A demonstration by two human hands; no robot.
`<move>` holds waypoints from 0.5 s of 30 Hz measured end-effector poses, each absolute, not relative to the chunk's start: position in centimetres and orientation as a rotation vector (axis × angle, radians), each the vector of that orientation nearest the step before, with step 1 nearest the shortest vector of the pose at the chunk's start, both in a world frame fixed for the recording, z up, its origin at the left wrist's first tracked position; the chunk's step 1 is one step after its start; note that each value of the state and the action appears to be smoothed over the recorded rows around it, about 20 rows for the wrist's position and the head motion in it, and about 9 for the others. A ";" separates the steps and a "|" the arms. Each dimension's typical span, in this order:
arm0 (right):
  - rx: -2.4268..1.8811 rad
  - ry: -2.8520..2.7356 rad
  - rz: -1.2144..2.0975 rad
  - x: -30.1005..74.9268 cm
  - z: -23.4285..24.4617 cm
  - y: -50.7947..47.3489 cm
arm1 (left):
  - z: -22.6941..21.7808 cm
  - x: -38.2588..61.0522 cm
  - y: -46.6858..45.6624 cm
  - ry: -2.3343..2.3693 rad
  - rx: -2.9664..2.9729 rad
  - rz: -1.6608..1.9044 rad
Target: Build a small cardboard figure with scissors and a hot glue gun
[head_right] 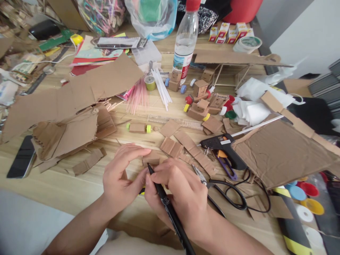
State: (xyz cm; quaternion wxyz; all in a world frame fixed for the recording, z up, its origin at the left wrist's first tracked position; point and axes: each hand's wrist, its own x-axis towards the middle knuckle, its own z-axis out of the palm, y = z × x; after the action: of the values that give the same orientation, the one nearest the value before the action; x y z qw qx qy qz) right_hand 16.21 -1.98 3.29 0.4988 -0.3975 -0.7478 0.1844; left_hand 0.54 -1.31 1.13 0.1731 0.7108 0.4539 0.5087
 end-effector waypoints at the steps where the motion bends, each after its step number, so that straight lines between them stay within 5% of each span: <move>1: -0.959 -1.809 0.442 16.2 3.3 -2.0 | 1.1 0.5 -1.3 1.286 2.017 1.444; 15: -0.889 -1.900 0.518 17.3 4.1 -1.5 | 1.4 0.2 -1.3 1.333 1.817 1.407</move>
State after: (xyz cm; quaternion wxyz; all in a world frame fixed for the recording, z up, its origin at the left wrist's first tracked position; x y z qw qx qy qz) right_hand 17.34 -1.53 4.15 0.4711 -0.3628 -0.7758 0.2113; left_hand 0.23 -1.34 1.38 0.2401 0.6641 0.4870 0.5140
